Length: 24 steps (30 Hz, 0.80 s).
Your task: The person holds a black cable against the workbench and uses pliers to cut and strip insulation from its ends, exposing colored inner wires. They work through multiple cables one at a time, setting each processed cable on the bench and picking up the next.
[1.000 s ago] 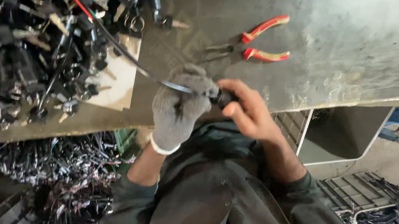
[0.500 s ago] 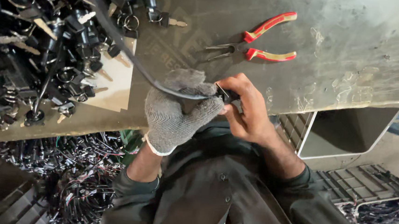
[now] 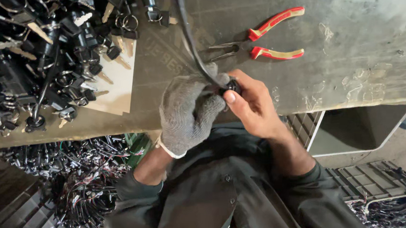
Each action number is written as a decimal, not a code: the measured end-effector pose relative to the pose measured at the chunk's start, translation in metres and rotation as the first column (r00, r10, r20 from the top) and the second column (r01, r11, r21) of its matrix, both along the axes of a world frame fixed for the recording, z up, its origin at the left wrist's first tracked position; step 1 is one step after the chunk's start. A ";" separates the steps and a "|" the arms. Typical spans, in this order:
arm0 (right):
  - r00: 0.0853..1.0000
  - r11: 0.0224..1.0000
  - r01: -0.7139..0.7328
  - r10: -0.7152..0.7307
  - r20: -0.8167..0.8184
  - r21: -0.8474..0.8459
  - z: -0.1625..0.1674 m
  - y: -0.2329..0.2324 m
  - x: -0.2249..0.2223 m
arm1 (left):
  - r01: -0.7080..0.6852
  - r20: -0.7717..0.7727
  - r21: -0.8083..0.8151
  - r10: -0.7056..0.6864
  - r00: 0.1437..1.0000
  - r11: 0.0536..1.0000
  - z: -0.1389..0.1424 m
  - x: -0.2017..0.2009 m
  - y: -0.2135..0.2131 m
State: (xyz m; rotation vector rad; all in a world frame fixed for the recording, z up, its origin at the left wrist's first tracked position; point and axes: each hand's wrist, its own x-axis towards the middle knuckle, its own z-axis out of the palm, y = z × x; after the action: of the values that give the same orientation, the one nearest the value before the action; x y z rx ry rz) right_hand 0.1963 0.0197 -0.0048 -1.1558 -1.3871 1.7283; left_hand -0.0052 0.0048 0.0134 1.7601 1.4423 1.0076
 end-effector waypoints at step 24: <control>0.888 0.980 -0.151 0.076 -0.454 -0.131 -0.051 -0.020 0.000 | 0.301 0.660 -0.020 -0.214 0.720 0.954 0.010 0.001 0.022</control>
State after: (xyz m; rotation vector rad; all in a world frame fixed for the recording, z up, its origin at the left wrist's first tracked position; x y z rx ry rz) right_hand 0.1960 -0.0007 -0.0555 -0.6958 -1.0591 2.0633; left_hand -0.0040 0.0269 0.0230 1.2677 0.7650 1.1872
